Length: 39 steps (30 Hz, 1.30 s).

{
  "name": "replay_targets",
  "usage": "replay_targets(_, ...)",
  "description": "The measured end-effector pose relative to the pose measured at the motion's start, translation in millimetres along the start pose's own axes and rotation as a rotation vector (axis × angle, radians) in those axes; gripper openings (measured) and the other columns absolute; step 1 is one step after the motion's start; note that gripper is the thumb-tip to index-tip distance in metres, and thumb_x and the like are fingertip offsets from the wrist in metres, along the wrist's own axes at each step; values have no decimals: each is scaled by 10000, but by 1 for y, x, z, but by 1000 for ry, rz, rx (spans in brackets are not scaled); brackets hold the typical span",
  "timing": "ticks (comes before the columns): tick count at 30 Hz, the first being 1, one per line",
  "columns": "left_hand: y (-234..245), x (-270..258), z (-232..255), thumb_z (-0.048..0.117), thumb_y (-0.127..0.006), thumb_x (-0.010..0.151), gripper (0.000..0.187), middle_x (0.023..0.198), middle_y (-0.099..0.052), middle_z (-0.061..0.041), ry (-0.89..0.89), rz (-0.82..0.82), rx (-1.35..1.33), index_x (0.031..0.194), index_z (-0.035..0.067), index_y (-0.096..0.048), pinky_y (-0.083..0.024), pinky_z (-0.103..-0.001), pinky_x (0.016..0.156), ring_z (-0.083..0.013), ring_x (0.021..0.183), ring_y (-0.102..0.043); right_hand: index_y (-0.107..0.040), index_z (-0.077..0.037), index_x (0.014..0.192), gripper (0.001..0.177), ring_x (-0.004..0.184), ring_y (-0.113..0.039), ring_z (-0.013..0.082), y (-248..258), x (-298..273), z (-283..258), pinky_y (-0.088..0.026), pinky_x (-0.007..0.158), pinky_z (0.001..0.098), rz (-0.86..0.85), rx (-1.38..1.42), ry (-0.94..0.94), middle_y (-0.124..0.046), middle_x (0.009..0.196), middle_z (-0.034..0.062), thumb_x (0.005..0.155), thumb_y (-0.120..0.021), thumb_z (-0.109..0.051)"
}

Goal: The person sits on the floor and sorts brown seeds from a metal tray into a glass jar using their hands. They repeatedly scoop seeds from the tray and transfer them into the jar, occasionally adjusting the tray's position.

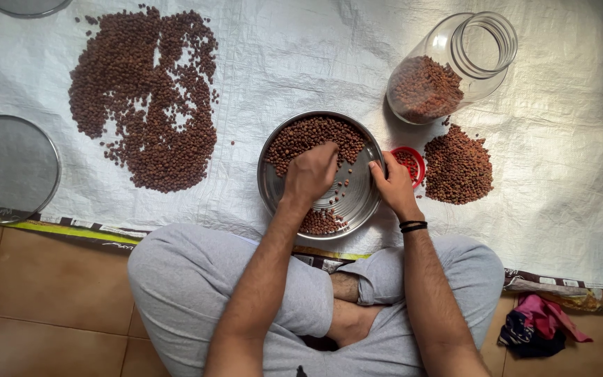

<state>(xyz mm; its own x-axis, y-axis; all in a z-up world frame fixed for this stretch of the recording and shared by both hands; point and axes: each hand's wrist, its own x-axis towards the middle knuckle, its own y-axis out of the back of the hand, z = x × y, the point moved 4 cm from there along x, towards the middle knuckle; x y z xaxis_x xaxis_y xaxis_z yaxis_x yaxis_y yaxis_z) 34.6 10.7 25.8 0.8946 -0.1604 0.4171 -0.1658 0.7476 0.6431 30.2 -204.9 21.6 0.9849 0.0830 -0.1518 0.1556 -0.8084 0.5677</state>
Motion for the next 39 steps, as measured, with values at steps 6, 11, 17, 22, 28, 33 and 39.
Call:
replay_targets(6, -12, -2, 13, -112, -683, 852, 156, 738, -667, -67, -25, -164, 226, 866, 43, -683, -548, -263, 476, -141, 602, -648, -660, -10, 1184, 304, 628, -615, 185, -1, 1, 1, -471, 596, 351, -16, -9, -47, -654, 721, 96, 1017, -598, -256)
replay_targets(11, -18, -1, 10, -113, -683, 821, 153, 746, -667, -89, 6, -169, 227, 881, 28, -689, -548, -281, 447, -160, 567, -645, -656, -11, 1194, 312, 640, -632, 171, 0, 1, 0, -491, 615, 333, -5, -3, -5, -664, 731, 83, 1010, -602, -257)
replay_targets(17, -23, -3, 10, -77, -711, 833, 143, 734, -664, -76, 31, -237, 247, 899, 43, -670, -537, -291, 445, -155, 564, -647, -655, -10, 1195, 313, 639, -630, 177, -2, 1, 2, -489, 612, 340, -11, -6, -29, -659, 727, 91, 1016, -597, -260)
replay_targets(22, -15, -1, 18, 41, -781, 817, 172, 751, -668, -87, 32, -244, 253, 944, 48, -665, -540, -300, 460, -164, 579, -650, -654, -10, 1192, 310, 648, -636, 173, 0, 0, -1, -496, 621, 333, -1, -3, -8, -666, 738, 87, 1009, -604, -255)
replay_targets(28, -15, 2, 20, 116, -786, 826, 187, 746, -674, -91, 38, -297, 287, 970, 64, -679, -539, -304, 448, -167, 570, -652, -655, -10, 1171, 294, 641, -636, 187, 0, 0, -2, -487, 614, 346, 1, -3, -26, -660, 731, 100, 1011, -604, -252)
replay_targets(33, -17, 3, 15, 108, -739, 923, 108, 740, -662, -67, 107, -365, 227, 1000, 65, -677, -549, -297, 459, -160, 561, -658, -647, -16, 1177, 299, 660, -662, 180, 2, 2, -1, -505, 621, 338, -6, 12, 2, -677, 749, 92, 1014, -602, -262)
replay_targets(39, 4, 11, 32, 25, -706, 898, 119, 828, -677, -68, -36, -258, 122, 1008, 67, -690, -599, -330, 551, -197, 656, -703, -644, -13, 1180, 307, 644, -659, 199, 3, 1, -3, -498, 616, 350, -15, 6, -26, -666, 732, 105, 1012, -601, -266)
